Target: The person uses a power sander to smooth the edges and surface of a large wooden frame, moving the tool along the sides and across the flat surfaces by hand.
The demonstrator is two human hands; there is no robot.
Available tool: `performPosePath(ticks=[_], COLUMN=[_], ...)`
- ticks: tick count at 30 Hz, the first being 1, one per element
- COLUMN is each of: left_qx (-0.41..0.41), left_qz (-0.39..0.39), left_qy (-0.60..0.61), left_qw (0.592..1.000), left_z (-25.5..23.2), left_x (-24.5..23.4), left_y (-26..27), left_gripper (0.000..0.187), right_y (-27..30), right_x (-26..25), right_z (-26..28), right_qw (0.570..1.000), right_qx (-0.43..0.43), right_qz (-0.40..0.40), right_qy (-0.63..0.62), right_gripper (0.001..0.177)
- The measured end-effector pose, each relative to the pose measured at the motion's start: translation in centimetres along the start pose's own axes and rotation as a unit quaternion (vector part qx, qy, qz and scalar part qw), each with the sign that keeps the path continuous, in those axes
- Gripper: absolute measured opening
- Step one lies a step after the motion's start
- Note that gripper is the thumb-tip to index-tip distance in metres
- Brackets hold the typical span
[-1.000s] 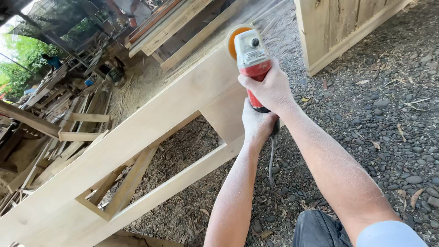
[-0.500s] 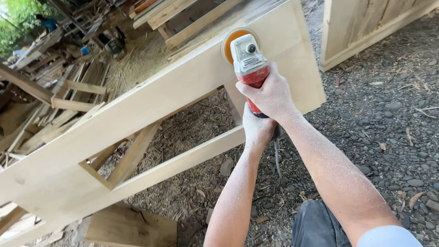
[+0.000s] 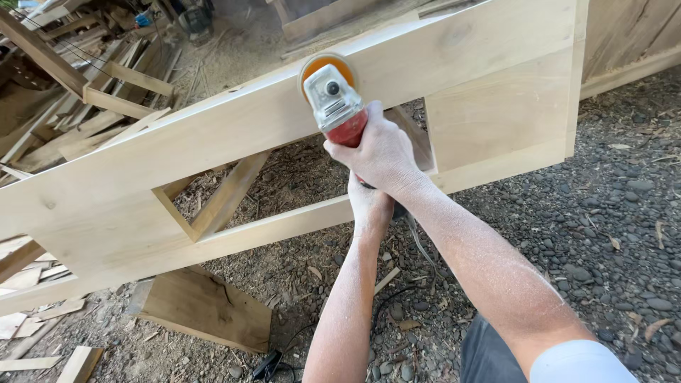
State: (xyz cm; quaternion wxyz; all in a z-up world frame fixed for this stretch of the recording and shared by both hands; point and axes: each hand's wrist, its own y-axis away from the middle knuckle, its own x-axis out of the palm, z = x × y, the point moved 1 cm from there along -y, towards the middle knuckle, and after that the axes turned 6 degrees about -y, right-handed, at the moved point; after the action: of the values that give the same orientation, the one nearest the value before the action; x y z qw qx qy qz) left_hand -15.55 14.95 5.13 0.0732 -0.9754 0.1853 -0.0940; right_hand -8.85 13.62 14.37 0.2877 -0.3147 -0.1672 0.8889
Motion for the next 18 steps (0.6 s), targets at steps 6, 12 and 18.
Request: performPosePath(ticks=[6, 12, 18], left_qx=[0.055, 0.067, 0.069], left_qz=[0.026, 0.037, 0.067], left_qy=[0.095, 0.084, 0.046], left_qw=[0.994, 0.994, 0.994], left_z=[0.3, 0.7, 1.5], left_x=[2.1, 7.3, 12.8], left_y=[0.5, 0.6, 0.7], left_gripper=[0.066, 0.068, 0.072], right_y=[0.0, 0.0, 0.0], right_x=[-1.4, -6.0, -11.1], right_z=[-0.7, -3.2, -7.8], right_qw=[1.000, 0.999, 0.997], right_qx=[0.004, -0.008, -0.007], right_qz=[0.005, -0.042, -0.073], right_qy=[0.020, -0.006, -0.011], right_gripper=[0.073, 0.070, 0.070])
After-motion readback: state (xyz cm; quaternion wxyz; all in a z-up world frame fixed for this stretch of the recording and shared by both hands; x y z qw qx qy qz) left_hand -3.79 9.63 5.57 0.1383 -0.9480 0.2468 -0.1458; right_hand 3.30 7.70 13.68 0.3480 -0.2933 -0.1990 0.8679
